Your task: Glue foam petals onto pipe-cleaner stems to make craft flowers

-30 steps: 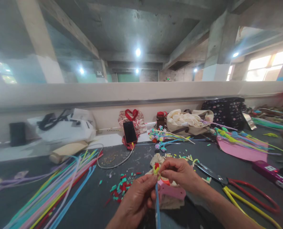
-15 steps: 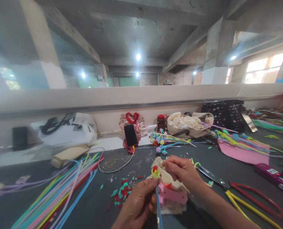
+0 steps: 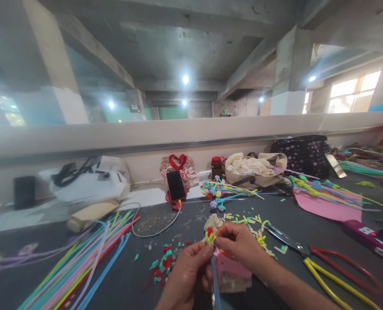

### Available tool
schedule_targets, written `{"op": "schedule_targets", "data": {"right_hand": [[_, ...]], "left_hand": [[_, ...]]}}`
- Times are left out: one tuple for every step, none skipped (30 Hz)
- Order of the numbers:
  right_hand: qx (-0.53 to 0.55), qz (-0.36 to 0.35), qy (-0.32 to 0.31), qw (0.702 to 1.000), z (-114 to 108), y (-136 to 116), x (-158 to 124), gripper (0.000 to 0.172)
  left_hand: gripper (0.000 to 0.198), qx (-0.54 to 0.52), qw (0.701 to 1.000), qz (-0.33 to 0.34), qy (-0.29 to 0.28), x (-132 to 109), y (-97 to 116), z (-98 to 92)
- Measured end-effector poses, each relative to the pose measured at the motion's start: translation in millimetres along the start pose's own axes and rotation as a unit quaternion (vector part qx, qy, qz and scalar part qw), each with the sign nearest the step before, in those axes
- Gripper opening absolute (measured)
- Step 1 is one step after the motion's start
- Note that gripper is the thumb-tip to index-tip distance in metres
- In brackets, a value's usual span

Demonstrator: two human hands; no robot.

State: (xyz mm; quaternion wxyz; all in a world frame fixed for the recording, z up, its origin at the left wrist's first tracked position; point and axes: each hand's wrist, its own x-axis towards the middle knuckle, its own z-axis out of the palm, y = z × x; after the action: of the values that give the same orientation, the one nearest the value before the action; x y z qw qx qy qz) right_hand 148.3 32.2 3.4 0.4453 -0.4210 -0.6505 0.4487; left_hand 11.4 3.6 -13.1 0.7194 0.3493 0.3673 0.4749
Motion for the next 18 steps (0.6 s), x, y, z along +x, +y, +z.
{"op": "schedule_targets", "data": {"right_hand": [[0.008,0.005,-0.003,1.0,-0.6,-0.7,0.2,0.005],[0.018,0.012,-0.004,1.0,-1.3,-1.4,0.5,0.006],[0.031,0.02,-0.005,0.999,-2.1,-1.9,0.7,0.007],[0.048,0.029,-0.007,0.998,-2.7,-2.2,0.9,0.007],[0.068,0.037,-0.012,0.997,-3.1,-2.3,1.1,0.008],[0.088,0.043,-0.018,0.995,-3.3,-2.3,1.2,0.009],[0.105,0.048,-0.025,0.993,-3.2,-2.2,1.2,0.009],[0.115,0.052,-0.031,0.992,-2.9,-2.4,1.0,0.01],[0.115,0.052,-0.034,0.991,-2.4,-2.7,0.8,0.009],[0.108,0.051,-0.033,0.992,-1.8,-3.3,0.5,0.008],[0.096,0.047,-0.03,0.994,-1.2,-4.0,0.1,0.007],[0.08,0.042,-0.026,0.996,-0.5,-4.7,-0.2,0.006],[0.063,0.035,-0.02,0.997,0.1,-5.3,-0.5,0.007],[0.048,0.027,-0.016,0.998,0.6,-5.6,-0.6,0.007],[0.035,0.017,-0.011,0.999,1.0,-5.5,-0.7,0.008],[0.024,0.006,-0.007,1.0,1.2,-5.0,-0.7,0.008],[0.014,-0.002,-0.002,1.0,1.3,-4.3,-0.7,0.008],[0.005,-0.01,0.003,1.0,1.3,-3.4,-0.7,0.008]], "left_hand": [[0.03,0.004,1.0,-0.001,0.003,0.5,0.1,-0.8],[0.031,0.006,1.0,-0.002,0.005,0.9,0.5,-1.2],[0.031,0.006,1.0,-0.004,0.005,1.1,1.3,-1.3],[0.033,0.004,1.0,-0.005,0.005,1.2,2.2,-1.1],[0.034,0.003,1.0,-0.006,0.005,1.1,3.2,-0.5],[0.035,0.003,1.0,-0.004,0.005,0.9,4.1,0.3],[0.036,0.003,1.0,-0.003,0.005,0.6,5.0,1.2],[0.036,0.005,1.0,0.0,0.008,0.2,5.6,2.0],[0.035,0.012,1.0,-0.001,0.012,-0.1,6.1,2.7],[0.033,0.019,1.0,-0.001,0.016,-0.4,6.4,3.0],[0.031,0.026,0.999,-0.001,0.02,-0.8,6.5,3.1],[0.03,0.034,0.999,-0.003,0.02,-1.1,6.5,2.7],[0.03,0.042,0.999,-0.006,0.018,-1.5,6.5,2.1],[0.03,0.049,0.999,-0.008,0.013,-1.9,6.5,1.4],[0.031,0.052,0.999,-0.008,0.009,-2.3,6.5,0.8],[0.031,0.056,0.998,-0.007,0.01,-2.9,6.6,0.3],[0.031,0.062,0.998,-0.007,0.012,-3.4,6.7,0.1],[0.03,0.066,0.998,-0.005,0.018,-3.8,6.8,0.2]]}}
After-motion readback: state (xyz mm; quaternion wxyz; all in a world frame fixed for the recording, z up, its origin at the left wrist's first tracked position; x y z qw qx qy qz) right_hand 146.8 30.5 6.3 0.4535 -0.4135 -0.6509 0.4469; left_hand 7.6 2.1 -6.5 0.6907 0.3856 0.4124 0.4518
